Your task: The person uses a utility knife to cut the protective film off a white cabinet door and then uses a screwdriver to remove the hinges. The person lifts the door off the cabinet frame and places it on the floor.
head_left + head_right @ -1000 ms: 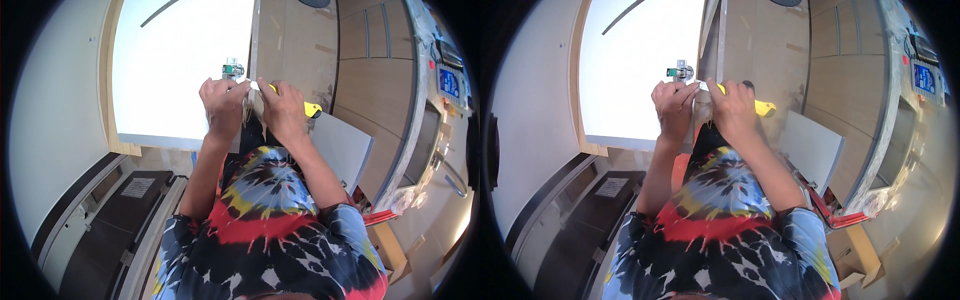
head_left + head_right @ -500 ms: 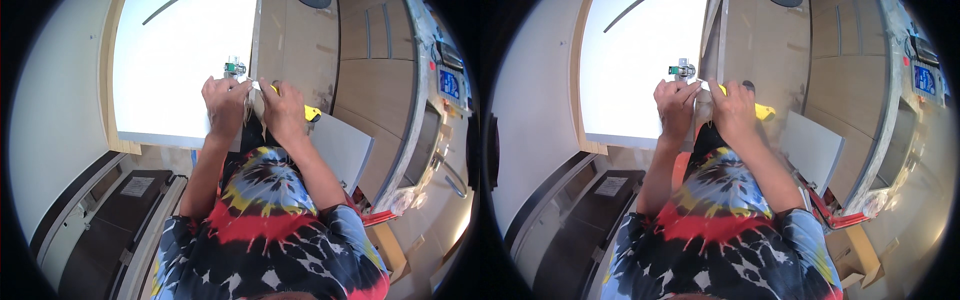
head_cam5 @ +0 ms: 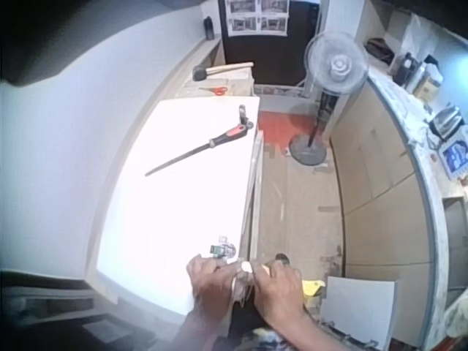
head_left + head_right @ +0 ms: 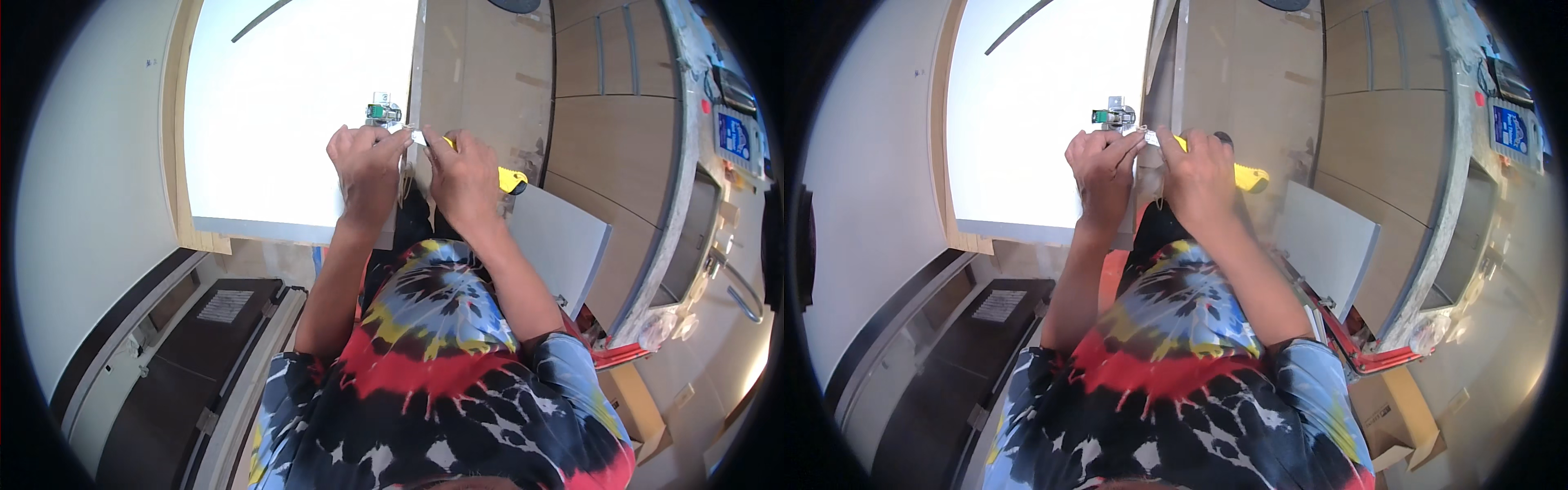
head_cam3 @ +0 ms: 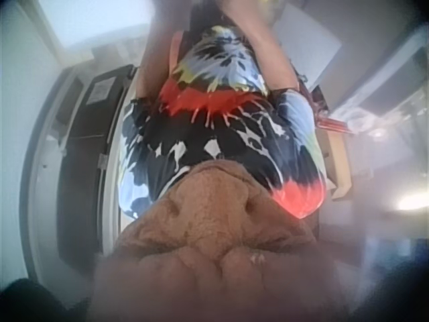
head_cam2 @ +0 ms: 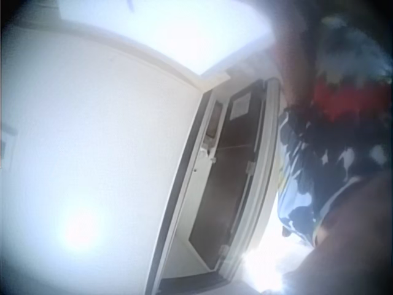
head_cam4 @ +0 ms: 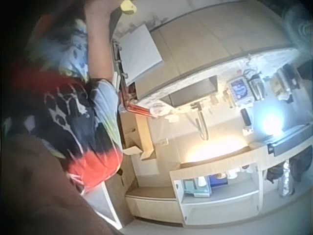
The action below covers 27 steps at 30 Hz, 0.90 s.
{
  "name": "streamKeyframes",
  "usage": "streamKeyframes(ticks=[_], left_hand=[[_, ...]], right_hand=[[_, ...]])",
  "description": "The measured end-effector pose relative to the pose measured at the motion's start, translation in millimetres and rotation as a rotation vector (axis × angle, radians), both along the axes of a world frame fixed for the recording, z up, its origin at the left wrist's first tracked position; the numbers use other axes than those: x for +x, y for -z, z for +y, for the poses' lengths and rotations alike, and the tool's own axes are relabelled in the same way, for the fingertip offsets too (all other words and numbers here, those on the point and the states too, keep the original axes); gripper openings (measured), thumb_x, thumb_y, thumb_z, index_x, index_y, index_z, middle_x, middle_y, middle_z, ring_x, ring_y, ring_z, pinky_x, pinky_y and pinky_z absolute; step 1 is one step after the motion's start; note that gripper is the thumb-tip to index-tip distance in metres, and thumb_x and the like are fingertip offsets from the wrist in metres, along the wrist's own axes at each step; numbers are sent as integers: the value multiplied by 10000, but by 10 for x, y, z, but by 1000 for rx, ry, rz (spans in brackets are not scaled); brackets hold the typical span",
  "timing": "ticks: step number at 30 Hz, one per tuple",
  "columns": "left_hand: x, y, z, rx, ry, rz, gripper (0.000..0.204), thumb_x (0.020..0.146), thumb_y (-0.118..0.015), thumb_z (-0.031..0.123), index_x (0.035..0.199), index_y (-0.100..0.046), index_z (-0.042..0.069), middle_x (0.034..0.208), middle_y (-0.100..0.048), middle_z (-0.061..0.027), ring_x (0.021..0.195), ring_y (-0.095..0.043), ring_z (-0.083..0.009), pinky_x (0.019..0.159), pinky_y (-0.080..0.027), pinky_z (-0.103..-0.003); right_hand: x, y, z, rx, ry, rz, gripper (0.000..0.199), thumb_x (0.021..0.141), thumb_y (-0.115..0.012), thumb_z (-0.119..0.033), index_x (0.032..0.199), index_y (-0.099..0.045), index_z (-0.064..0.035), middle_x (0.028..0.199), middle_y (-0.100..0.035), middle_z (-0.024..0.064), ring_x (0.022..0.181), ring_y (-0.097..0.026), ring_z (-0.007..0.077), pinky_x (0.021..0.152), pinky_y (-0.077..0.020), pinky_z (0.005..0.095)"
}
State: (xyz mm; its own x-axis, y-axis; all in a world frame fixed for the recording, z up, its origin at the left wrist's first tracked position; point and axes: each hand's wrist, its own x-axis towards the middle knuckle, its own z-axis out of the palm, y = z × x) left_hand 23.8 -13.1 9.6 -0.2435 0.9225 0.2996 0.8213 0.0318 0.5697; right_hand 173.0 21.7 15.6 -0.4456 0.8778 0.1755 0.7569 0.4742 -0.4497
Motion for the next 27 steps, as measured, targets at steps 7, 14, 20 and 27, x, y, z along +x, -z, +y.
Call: streamKeyframes(ticks=[7, 14, 20, 27], left_hand=[[7, 24, -28, 8, 15, 21, 158, 820, -689, 119, 947, -774, 159, 844, -612, -26, 901, -560, -256, 1028, -358, -517], [31, -35, -5, -9, -23, 29, 136, 825, -699, 125, 936, -776, 145, 828, -610, -31, 903, -567, -255, 1025, -370, -521], [40, 43, 2, 26, -47, 26, 116, 840, -709, 131, 935, -776, 139, 822, -599, -33, 884, -570, -255, 1017, -381, -523], [-2, 76, -9, 35, -24, 34, 127, 815, -761, 114, 939, -783, 135, 777, -574, -16, 826, -540, -227, 919, -381, -416]], right_hand=[[13, -45, -55, -36, 20, 27, 332, 847, -684, -115, 1178, -695, -115, 918, -606, 110, 840, -589, 293, 767, -442, 418], [-32, -56, 18, -19, 29, 14, 318, 851, -712, -103, 1170, -706, -111, 920, -629, 120, 846, -608, 309, 772, -459, 423], [-15, -67, 72, -41, -17, 3, 314, 853, -710, -102, 1167, -706, -106, 907, -627, 127, 836, -609, 316, 766, -465, 432], [-43, -18, -41, -52, 32, 26, 328, 850, -690, -137, 1178, -700, -120, 884, -599, 113, 807, -608, 297, 737, -461, 422]])
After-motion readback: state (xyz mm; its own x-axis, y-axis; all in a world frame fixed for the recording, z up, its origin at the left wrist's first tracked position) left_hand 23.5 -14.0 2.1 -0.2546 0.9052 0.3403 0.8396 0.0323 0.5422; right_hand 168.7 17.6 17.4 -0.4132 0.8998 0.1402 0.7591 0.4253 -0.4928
